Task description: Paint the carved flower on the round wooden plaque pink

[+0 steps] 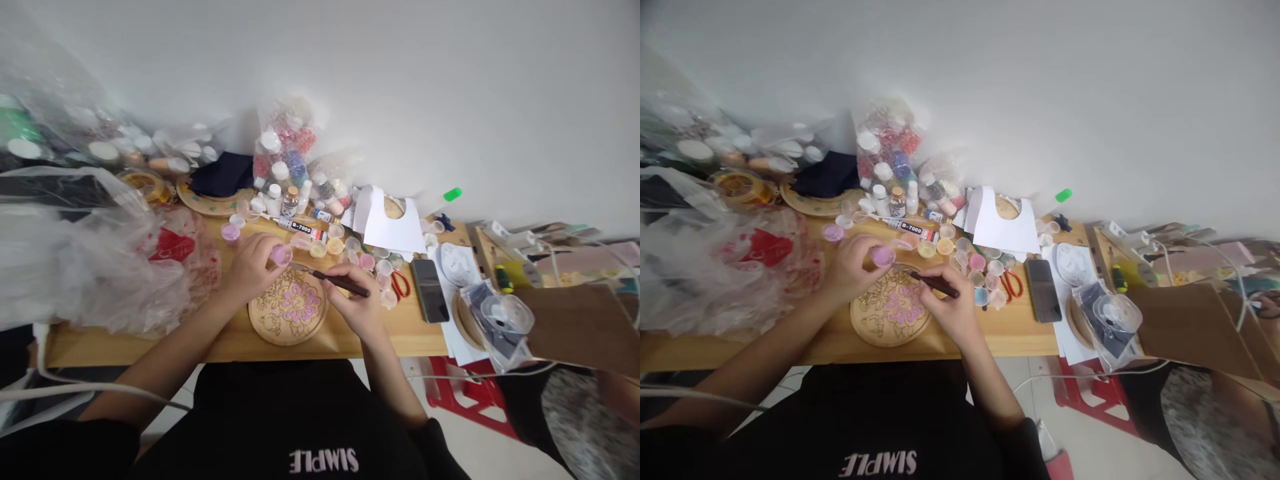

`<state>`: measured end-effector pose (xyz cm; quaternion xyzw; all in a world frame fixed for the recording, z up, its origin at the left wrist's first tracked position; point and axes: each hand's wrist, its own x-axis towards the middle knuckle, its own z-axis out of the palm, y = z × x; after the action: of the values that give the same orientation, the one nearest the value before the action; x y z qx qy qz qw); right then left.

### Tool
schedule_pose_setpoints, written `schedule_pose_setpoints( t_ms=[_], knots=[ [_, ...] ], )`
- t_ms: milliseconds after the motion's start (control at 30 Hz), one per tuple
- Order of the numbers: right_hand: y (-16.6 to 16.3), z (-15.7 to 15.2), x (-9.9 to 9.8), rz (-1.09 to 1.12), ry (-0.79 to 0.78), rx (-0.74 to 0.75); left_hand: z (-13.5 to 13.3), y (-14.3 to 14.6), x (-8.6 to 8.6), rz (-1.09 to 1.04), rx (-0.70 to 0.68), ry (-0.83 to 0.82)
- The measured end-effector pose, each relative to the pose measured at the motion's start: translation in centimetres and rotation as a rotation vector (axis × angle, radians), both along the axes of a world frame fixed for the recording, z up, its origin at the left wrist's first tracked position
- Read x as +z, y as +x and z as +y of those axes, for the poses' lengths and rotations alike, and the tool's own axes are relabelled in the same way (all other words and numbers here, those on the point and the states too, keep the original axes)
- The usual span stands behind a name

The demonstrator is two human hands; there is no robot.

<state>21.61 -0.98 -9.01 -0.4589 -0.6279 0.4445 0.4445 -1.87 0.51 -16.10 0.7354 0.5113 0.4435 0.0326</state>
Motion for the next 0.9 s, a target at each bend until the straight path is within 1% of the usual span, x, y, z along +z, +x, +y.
schedule_pose_setpoints(
  t_ms=[133,233,333,400,500,600,733,833,900],
  knots=[
    [0.1,0.1,0.4,0.075,-0.015,-0.058,0.0,-0.1,0.0,-0.032,0.006,0.003],
    [0.3,0.5,-0.1,0.169,-0.089,-0.117,-0.1,-0.1,0.0,-0.073,0.025,-0.071],
    [0.2,1.1,-1.2,0.335,-0.21,-0.17,-0.2,-0.1,-0.1,-0.139,0.066,-0.192],
    [0.1,1.5,-1.8,0.458,-0.32,-0.199,-0.3,-0.1,-0.2,-0.202,0.094,-0.228],
    [-0.2,2.0,-2.4,0.57,-0.479,-0.238,-0.2,-0.2,-0.5,-0.274,0.09,-0.204],
    [-0.3,2.4,-2.7,0.6,-0.569,-0.28,0.0,-0.3,-0.8,-0.283,0.083,-0.178],
    [-0.4,2.7,-2.9,0.614,-0.601,-0.27,0.1,-0.2,-1.1,-0.292,0.101,-0.173],
    [-0.6,2.6,-2.9,0.591,-0.58,-0.26,0.1,-0.1,-1.4,-0.319,0.116,-0.19],
    [-1.0,2.5,-2.8,0.584,-0.551,-0.28,0.0,-0.1,-1.5,-0.33,0.099,-0.185]
  ],
)
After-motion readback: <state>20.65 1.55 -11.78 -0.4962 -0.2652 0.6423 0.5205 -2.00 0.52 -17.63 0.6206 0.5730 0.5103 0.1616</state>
